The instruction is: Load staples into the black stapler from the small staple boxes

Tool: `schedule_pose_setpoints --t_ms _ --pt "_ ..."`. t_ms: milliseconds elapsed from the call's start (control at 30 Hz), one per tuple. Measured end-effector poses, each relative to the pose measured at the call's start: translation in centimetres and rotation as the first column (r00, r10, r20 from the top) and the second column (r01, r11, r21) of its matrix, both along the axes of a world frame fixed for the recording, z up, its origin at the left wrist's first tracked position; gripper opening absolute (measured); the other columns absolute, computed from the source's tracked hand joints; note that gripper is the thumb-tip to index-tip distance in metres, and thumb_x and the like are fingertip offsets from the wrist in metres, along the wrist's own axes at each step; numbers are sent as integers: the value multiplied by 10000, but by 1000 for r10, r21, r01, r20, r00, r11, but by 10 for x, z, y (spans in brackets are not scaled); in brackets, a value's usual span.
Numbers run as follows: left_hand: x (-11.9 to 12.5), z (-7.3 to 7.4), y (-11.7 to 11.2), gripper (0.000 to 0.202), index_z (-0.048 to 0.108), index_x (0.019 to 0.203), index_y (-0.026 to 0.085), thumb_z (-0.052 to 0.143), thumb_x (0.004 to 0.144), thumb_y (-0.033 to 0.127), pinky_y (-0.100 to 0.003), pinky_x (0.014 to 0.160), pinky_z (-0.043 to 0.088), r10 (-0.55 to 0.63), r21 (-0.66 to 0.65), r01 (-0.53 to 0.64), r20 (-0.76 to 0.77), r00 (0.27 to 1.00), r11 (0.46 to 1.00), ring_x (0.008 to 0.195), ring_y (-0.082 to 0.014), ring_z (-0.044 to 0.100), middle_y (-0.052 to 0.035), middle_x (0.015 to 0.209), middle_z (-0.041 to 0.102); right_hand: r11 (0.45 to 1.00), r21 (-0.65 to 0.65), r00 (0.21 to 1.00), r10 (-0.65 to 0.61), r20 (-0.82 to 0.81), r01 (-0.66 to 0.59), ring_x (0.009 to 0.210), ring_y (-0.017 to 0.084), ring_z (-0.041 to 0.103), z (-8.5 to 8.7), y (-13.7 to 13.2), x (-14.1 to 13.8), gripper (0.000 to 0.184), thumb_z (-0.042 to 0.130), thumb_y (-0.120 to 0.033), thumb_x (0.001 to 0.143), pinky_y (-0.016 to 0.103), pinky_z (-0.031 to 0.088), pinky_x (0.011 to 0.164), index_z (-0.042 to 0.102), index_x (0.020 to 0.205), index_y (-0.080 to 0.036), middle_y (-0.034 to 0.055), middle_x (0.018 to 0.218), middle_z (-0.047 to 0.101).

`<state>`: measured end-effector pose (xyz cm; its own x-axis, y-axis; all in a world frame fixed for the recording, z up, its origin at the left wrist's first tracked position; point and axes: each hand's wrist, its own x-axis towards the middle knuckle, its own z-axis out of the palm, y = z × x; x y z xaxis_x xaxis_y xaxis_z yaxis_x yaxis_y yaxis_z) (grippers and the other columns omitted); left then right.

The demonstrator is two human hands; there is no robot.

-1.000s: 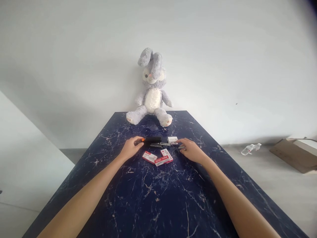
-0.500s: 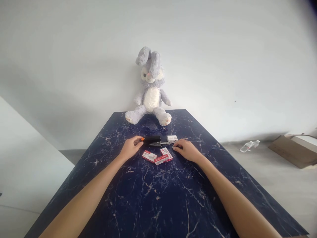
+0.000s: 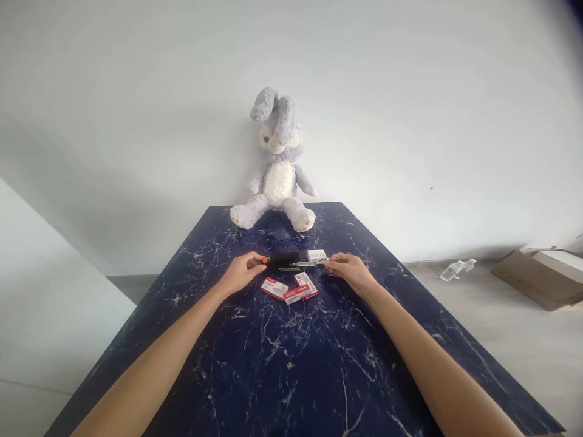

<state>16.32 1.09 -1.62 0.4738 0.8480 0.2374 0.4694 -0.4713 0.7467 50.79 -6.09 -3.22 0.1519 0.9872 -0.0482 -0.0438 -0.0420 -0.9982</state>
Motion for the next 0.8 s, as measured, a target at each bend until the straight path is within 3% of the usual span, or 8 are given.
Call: schedule_pose_setpoints --t_ms 200,433,800 --pt "1 2 -2 337 672 1088 226 620 868 477 -354 805 516 -7 -21 6 -23 1000 1000 851 -223 687 -48 966 739 1000 9 975 23 220 -25 787 208 699 1 -1 1 371 837 -418 676 341 563 785 741 927 -163 76 877 754" --pt "6 4 -9 381 700 1096 235 614 861 523 -324 716 490 -41 -30 40 -64 997 999 784 -216 666 -44 894 736 992 65 837 56 544 -108 850 230 717 11 -8 -17 289 731 -445 761 350 546 828 748 926 -208 38 933 769" --pt "6 5 -8 364 703 1052 240 637 841 529 -295 649 448 -22 -1 22 -96 995 1000 687 -188 631 -14 786 703 981 47 841 138 524 -191 876 223 719 7 -7 -23 209 757 -410 736 332 563 832 781 841 -231 26 1006 767"
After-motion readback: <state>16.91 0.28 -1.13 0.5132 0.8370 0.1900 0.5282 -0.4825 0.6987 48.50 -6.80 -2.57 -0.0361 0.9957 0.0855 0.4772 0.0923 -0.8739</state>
